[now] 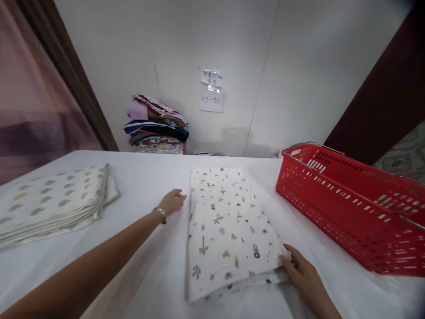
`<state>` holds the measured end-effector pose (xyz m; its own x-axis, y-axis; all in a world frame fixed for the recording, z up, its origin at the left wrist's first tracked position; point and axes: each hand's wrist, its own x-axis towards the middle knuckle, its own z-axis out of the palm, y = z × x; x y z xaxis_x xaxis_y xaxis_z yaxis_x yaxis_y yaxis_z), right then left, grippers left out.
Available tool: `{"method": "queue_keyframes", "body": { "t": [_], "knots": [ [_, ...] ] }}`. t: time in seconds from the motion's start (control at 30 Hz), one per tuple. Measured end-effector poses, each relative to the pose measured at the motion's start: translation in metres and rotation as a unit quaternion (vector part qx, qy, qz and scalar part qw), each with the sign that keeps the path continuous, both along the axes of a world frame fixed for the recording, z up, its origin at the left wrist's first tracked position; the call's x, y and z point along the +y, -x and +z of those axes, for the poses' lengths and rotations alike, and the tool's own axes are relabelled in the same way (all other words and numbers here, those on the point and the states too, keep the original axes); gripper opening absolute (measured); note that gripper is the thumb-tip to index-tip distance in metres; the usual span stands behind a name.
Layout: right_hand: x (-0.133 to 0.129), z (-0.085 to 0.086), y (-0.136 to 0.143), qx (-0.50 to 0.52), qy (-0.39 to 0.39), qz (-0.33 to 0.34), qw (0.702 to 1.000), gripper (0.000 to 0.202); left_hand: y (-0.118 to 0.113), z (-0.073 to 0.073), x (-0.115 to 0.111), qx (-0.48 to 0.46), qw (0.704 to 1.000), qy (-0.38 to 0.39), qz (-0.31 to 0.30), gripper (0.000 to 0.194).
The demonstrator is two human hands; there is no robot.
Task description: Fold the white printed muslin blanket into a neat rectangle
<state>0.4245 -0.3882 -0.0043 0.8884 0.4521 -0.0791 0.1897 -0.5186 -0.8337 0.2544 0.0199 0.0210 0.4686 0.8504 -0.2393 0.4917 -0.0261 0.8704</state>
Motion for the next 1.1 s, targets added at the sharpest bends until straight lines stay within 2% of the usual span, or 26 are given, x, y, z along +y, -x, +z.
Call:
{"method": "queue_keyframes", "body": {
  "t": [0.1,0.23,0.33,0.47,0.57,0.67,0.8,0.93,1.0,1.1],
  "knots": [
    [-0.002,0.001,-0.006,-0.068,0.108,0.058,0.99,0.051,0.033,0.0,-0.042,-0.034,0.99,0.139,-0.01,0.058],
    [-0.001,0.004,-0.013,-0.084,0.188,0.068,0.976,0.06,0.054,0.009,-0.103,-0.007,0.968,0.246,-0.057,0.074],
    [0.004,0.008,-0.019,-0.088,0.232,0.095,0.964,0.055,0.061,0.013,-0.135,-0.004,0.958,0.274,-0.084,0.065],
    [0.011,0.009,-0.03,-0.06,0.275,0.134,0.95,0.042,0.065,0.011,-0.157,0.0,0.95,0.295,-0.1,0.047],
    [0.014,0.009,-0.035,-0.019,0.294,0.146,0.944,0.035,0.063,0.006,-0.167,-0.006,0.945,0.311,-0.101,0.04],
    [0.017,0.013,-0.037,0.008,0.279,0.154,0.948,0.031,0.056,0.006,-0.177,-0.024,0.94,0.328,-0.085,0.034],
    [0.021,0.027,-0.022,0.06,0.227,0.123,0.964,0.03,0.06,0.019,-0.173,-0.093,0.945,0.307,-0.063,0.032],
    [0.023,0.032,0.022,0.145,0.163,0.158,0.963,0.032,0.095,0.033,-0.145,-0.125,0.95,0.28,-0.059,0.029],
    [0.024,0.028,0.047,0.149,0.162,0.18,0.959,0.035,0.118,0.032,-0.131,-0.107,0.949,0.291,-0.063,0.03],
    [0.024,0.018,0.071,0.166,0.163,0.191,0.954,0.038,0.146,0.022,-0.122,-0.047,0.952,0.296,-0.059,0.035]
  ]
}}
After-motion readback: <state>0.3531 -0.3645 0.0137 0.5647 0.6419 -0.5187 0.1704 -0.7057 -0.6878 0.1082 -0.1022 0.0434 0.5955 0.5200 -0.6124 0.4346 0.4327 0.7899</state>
